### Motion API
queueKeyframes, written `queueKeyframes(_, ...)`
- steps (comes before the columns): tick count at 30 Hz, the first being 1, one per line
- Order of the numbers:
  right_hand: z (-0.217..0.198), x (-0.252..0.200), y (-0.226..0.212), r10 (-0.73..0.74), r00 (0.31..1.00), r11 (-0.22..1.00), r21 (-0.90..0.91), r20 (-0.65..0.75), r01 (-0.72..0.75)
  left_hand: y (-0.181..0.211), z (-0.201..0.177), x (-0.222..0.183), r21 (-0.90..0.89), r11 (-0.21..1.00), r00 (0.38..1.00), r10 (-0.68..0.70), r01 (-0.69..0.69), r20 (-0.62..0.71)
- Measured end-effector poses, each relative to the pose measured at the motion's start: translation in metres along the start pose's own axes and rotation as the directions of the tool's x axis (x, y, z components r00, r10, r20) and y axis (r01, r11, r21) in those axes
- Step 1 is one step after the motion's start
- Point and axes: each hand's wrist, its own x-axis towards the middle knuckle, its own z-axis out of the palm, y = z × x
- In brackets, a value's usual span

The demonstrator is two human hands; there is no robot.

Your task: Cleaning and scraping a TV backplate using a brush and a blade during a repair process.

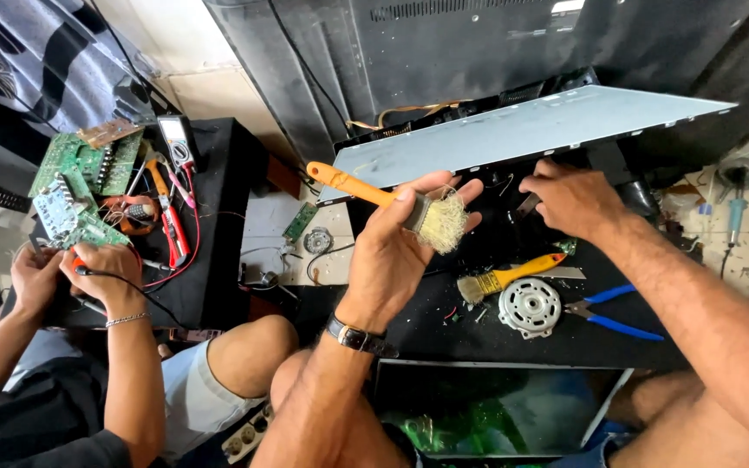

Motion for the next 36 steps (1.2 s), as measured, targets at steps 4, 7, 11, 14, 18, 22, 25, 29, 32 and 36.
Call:
queueKeyframes(4, 0.009, 0.016, 0.014, 0.002, 0.99, 1.0, -0.031, 0.138, 0.002, -0.002, -0.002, 0.001, -0.01, 1.0, 1.0, -0.003, 0.003, 0.001)
queueKeyframes(7, 0.02, 0.018, 0.018, 0.007, 0.992, 1.0, 0.018, 0.127, -0.01, 0.0, -0.003, 0.001, 0.004, 1.0, 1.0, -0.012, 0.012, 0.008)
queueKeyframes(11, 0.019, 0.023, 0.018, -0.011, 0.994, 0.999, -0.03, 0.106, 0.014, 0.0, -0.003, 0.001, 0.007, 1.0, 1.0, -0.015, 0.015, 0.021)
queueKeyframes(14, 0.012, 0.023, 0.016, -0.012, 0.997, 1.0, -0.023, 0.082, 0.014, -0.001, -0.005, 0.001, 0.015, 1.0, 0.999, -0.013, 0.012, 0.045)
queueKeyframes(18, 0.005, 0.013, 0.011, -0.037, 0.998, 0.999, 0.003, -0.046, 0.037, -0.004, -0.005, 0.001, 0.033, 0.999, 0.999, -0.032, 0.031, 0.035)
queueKeyframes(22, 0.008, 0.025, 0.015, -0.124, 0.979, 0.992, -0.009, -0.159, 0.124, -0.002, -0.007, 0.001, 0.033, 0.999, 0.999, -0.026, 0.024, 0.035)
queueKeyframes(25, 0.003, 0.022, 0.021, -0.13, 0.987, 0.991, 0.018, -0.09, 0.132, -0.004, -0.007, 0.001, 0.024, 0.999, 0.999, -0.022, 0.021, 0.043)
queueKeyframes(29, -0.019, 0.014, 0.005, -0.116, 0.993, 0.991, -0.069, -0.039, 0.113, -0.001, -0.01, 0.002, 0.008, 0.999, 0.997, -0.038, 0.038, 0.065)
queueKeyframes(32, 0.0, 0.002, 0.003, -0.026, 0.999, 0.999, 0.029, 0.032, 0.025, -0.002, -0.009, 0.005, 0.045, 0.998, 0.997, -0.055, 0.053, 0.05)
queueKeyframes(36, -0.05, -0.009, -0.03, -0.034, 0.998, 0.998, 0.045, -0.048, 0.036, -0.004, -0.013, -0.001, 0.063, 0.996, 0.998, -0.061, 0.06, 0.016)
